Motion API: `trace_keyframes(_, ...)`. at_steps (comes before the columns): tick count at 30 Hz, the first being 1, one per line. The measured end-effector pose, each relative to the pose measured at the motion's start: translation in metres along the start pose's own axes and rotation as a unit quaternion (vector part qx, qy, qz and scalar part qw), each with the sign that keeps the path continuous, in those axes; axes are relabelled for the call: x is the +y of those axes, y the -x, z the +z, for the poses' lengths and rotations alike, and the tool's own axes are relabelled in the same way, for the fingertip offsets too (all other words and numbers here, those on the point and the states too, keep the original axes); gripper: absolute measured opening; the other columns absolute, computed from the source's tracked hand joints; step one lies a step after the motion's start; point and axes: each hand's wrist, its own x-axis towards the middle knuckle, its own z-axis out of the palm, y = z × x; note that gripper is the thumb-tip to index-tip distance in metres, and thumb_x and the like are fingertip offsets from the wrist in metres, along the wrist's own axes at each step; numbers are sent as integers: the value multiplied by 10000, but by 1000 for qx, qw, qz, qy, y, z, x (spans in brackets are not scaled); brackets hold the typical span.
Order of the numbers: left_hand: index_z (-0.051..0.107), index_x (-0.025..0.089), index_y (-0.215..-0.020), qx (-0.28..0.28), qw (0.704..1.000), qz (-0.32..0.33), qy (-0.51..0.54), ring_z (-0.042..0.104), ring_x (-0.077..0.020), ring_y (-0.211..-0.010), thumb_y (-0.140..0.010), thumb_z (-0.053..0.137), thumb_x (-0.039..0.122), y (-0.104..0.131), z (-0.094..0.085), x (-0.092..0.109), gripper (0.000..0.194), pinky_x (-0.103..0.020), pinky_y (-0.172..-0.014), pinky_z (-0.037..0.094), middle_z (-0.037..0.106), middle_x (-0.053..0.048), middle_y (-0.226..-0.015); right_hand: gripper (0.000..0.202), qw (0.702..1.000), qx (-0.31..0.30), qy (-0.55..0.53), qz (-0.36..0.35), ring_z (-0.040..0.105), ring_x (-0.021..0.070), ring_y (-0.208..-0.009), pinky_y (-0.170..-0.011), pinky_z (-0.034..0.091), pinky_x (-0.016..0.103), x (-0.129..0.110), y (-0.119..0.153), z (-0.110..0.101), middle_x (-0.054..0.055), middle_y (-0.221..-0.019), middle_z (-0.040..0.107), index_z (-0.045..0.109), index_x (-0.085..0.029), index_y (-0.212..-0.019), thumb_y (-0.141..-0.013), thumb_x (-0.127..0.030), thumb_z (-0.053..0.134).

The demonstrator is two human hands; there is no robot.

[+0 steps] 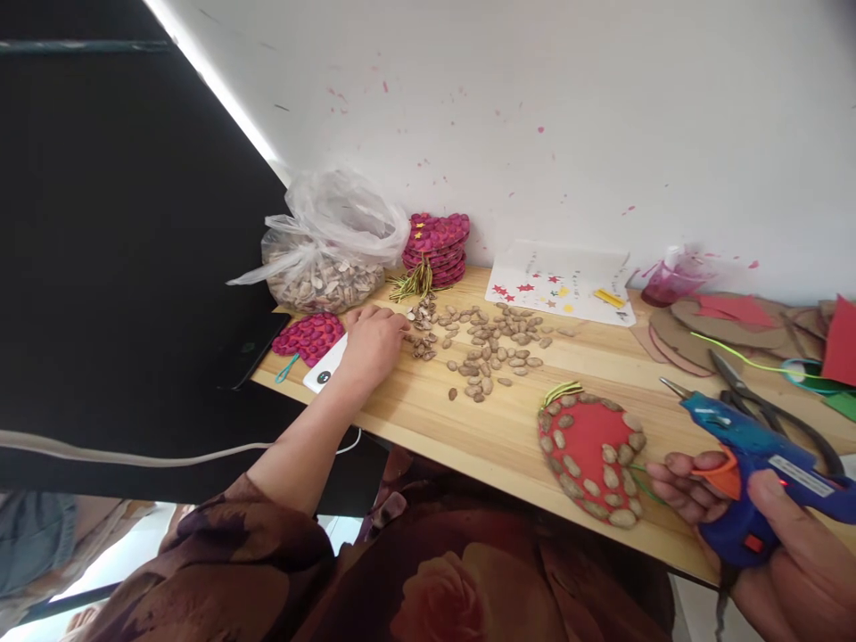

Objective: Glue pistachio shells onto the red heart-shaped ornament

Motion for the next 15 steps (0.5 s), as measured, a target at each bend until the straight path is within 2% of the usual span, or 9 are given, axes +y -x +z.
trace_keyframes(2, 766, 249, -974, -7, 1000, 1, 15, 582, -302, -1069, -918, 550, 249, 0, 0, 1, 223, -482, -963, 363, 758, -77, -1044, 472, 1000, 13, -11, 25, 777, 341, -899, -786, 671, 412, -1, 1, 2, 68, -996, 784, 708, -249, -924, -486, -227, 882)
trace_keyframes(5, 772, 256, -933, -23, 1000, 3, 14, 586, -305, -1059, -903, 566, 230, 1, -1, 2, 209, -488, -966, 365, 763, -66, -1018, 467, 1000, 19, -3, 18, 778, 335, -895, -784, 671, 415, -1, 10, 10, 71, -1022, 782, 707, -256, -947, -513, -254, 880)
trace_keyframes(8, 774, 256, -966, -8, 1000, -9, 2, 581, -315, -1099, -918, 545, 217, 2, -2, 3, 237, -502, -983, 363, 764, -74, -1050, 407, 1000, 20, 7, 18, 779, 330, -889, -776, 673, 404, -1, 17, 17, 72, -1025, 782, 705, -253, -936, -562, -298, 859)
trace_keyframes(10, 774, 254, -1014, -7, 1000, -14, 16, 595, -313, -1092, -924, 541, 222, 3, -4, 5, 252, -496, -986, 384, 767, -74, -1060, 407, 999, 25, 4, 20, 780, 332, -880, -770, 675, 399, -1, 19, 19, 69, -1001, 784, 703, -252, -920, -551, -312, 862)
trace_keyframes(15, 772, 238, -1064, -50, 994, 0, 93, 653, -266, -1027, -901, 581, 250, 2, -5, 14, 251, -385, -950, 493, 778, -51, -1061, 506, 1000, 23, 12, -4, 783, 318, -870, -795, 668, 387, -2, 20, 21, 44, -959, 784, 701, -266, -973, -511, -300, 905)
